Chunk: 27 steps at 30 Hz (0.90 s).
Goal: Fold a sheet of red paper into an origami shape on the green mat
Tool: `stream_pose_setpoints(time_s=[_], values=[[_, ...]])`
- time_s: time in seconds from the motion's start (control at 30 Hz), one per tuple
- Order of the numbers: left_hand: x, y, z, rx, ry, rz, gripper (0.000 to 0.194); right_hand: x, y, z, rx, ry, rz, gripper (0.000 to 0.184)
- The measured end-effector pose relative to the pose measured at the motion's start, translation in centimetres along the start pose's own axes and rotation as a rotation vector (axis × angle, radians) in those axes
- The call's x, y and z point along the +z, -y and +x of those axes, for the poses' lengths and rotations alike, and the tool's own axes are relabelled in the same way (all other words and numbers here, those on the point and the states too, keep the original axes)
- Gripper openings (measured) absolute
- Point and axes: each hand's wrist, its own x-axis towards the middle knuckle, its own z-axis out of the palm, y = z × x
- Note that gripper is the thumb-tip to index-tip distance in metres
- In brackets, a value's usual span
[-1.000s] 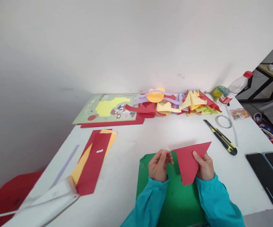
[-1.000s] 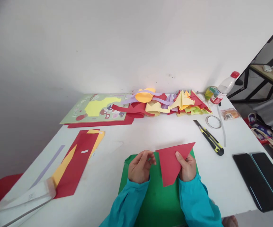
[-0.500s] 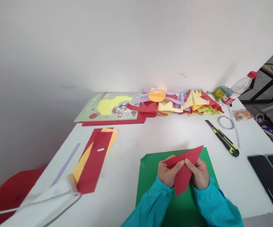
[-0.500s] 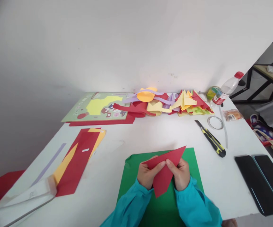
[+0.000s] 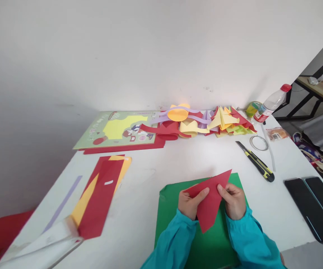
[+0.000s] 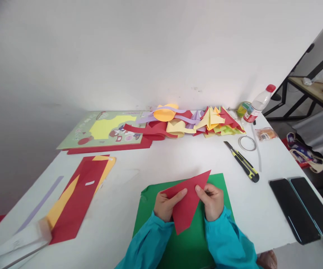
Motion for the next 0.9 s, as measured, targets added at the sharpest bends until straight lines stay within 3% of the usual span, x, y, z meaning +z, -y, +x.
stream_pose_setpoints(time_s=[0.27, 0.53, 0.9], values=[[-0.2, 0.1, 0.1, 0.022, 0.007, 0.020, 0.029, 0.0, -0.2, -0.1, -0.066, -0.047, -0.061, 0.029], [-0.2, 0.1, -0.1, 0.124, -0.043, 0.138, 0.028, -0.1, 0.1, 0.0, -0.060, 0.016, -0.016, 0.025], [-1.0, 0.3, 0.4, 0.166, 0.080, 0.262, 0.027, -0.1, 0.3, 0.1, -0.154, -0.089, -0.058, 0.023]])
